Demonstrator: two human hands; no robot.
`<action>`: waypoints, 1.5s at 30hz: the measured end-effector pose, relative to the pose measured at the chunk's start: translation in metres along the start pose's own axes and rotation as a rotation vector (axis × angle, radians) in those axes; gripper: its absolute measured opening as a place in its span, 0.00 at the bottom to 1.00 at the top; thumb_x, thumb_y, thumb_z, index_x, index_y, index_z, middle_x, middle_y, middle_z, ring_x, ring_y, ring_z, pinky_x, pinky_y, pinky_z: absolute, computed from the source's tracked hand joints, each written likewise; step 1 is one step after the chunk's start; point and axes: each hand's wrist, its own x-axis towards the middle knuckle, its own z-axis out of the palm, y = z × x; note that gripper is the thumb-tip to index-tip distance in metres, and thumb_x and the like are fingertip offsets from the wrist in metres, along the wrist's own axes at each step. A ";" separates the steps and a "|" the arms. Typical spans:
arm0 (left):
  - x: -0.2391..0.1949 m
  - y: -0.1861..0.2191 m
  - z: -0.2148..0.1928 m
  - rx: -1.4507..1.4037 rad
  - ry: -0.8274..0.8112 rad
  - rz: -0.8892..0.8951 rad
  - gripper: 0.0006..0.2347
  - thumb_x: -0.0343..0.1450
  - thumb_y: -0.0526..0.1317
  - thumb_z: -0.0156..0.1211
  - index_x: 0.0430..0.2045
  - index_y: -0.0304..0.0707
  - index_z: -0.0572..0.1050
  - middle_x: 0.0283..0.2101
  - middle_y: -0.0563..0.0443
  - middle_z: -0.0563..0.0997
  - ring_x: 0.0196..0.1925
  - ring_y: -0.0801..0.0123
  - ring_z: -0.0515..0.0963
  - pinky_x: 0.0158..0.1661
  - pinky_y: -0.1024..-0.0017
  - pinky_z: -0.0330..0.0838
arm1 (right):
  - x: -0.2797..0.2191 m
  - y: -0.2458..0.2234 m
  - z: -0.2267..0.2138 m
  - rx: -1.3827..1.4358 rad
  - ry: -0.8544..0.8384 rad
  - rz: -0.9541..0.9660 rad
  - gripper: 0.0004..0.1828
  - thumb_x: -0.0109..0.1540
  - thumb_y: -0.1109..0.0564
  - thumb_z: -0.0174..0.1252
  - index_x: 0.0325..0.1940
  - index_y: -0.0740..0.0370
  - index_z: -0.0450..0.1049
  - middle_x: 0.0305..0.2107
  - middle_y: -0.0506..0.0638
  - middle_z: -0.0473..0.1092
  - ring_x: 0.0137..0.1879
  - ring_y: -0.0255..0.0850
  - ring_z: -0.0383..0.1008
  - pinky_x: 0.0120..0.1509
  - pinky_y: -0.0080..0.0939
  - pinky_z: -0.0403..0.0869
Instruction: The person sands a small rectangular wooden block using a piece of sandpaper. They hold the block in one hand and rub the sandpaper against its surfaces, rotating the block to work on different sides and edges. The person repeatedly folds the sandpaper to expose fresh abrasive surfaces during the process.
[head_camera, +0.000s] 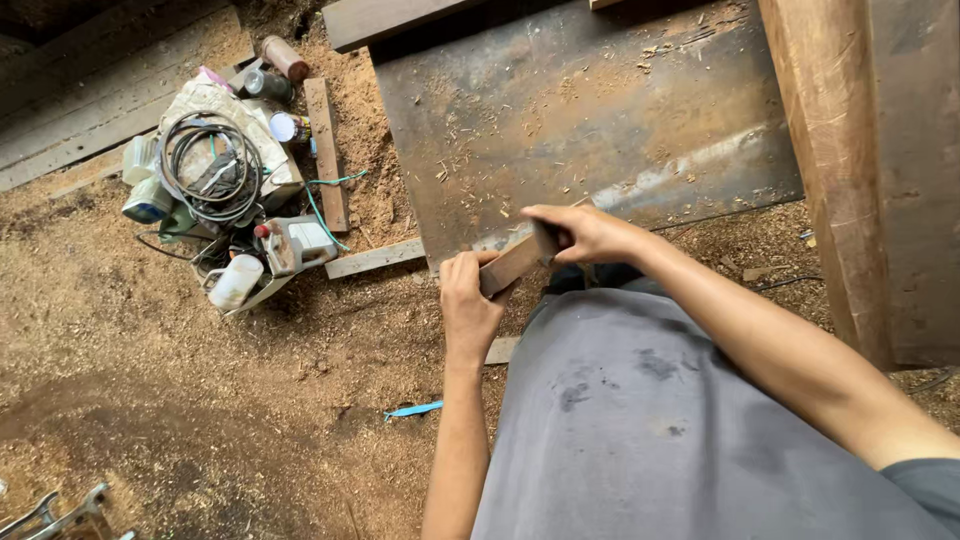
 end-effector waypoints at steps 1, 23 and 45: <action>0.001 -0.001 0.002 0.000 0.011 0.004 0.18 0.58 0.32 0.75 0.39 0.34 0.76 0.41 0.46 0.79 0.48 0.52 0.74 0.49 0.59 0.71 | -0.002 0.000 0.001 -0.002 0.045 -0.161 0.52 0.49 0.62 0.72 0.76 0.52 0.58 0.57 0.59 0.73 0.58 0.46 0.76 0.61 0.45 0.74; 0.019 0.030 0.002 0.074 -0.071 0.107 0.17 0.58 0.23 0.62 0.40 0.34 0.76 0.44 0.46 0.79 0.52 0.50 0.74 0.52 0.60 0.71 | -0.034 -0.005 -0.005 0.054 0.068 0.134 0.53 0.51 0.57 0.73 0.78 0.49 0.56 0.56 0.54 0.74 0.56 0.46 0.76 0.62 0.44 0.75; 0.108 0.052 0.031 -0.044 -0.688 0.902 0.20 0.58 0.33 0.71 0.42 0.35 0.72 0.44 0.43 0.77 0.48 0.47 0.74 0.48 0.56 0.70 | -0.095 -0.043 0.061 0.571 0.927 0.164 0.50 0.52 0.62 0.71 0.77 0.52 0.59 0.59 0.49 0.73 0.56 0.31 0.73 0.62 0.37 0.76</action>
